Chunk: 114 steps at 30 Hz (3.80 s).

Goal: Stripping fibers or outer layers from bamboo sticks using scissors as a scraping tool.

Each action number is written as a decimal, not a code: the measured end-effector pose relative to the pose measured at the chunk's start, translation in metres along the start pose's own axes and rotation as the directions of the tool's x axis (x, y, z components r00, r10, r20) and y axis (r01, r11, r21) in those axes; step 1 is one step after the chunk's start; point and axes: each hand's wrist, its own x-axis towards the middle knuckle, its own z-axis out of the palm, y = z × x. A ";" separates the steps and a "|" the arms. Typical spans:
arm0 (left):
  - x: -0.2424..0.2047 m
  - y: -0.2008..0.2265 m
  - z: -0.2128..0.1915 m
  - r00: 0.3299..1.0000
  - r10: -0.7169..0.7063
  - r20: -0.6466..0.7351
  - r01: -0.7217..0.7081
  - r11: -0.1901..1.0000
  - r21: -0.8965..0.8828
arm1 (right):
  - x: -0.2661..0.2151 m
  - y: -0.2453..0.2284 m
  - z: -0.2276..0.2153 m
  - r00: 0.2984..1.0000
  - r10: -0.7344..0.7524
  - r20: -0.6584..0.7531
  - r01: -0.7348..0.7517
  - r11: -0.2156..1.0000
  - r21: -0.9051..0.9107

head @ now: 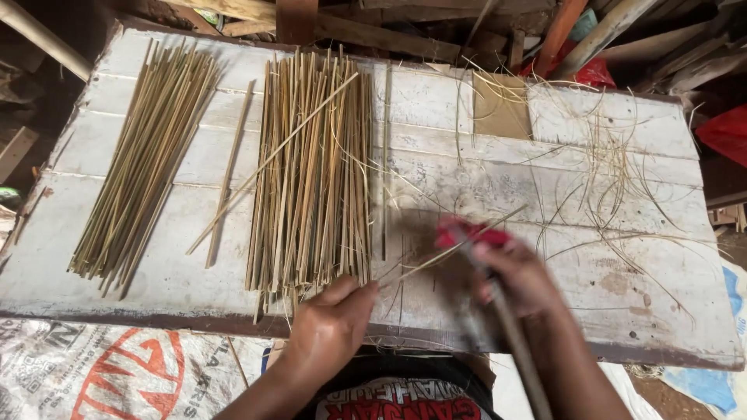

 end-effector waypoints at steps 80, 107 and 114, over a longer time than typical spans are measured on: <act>0.002 -0.007 0.036 0.986 -0.123 -0.110 0.125 0.992 0.015 | 0.021 0.045 0.046 0.985 0.111 0.130 -0.127 0.984 0.122; 0.025 -0.007 -0.032 0.978 -0.205 -0.030 0.181 0.914 -0.364 | -0.003 -0.013 -0.092 0.916 -0.332 -0.224 0.386 0.880 0.276; 0.083 0.021 0.032 0.875 -0.467 -0.129 0.203 0.595 -0.777 | -0.015 0.030 -0.055 0.913 -0.362 -0.188 0.408 0.821 0.401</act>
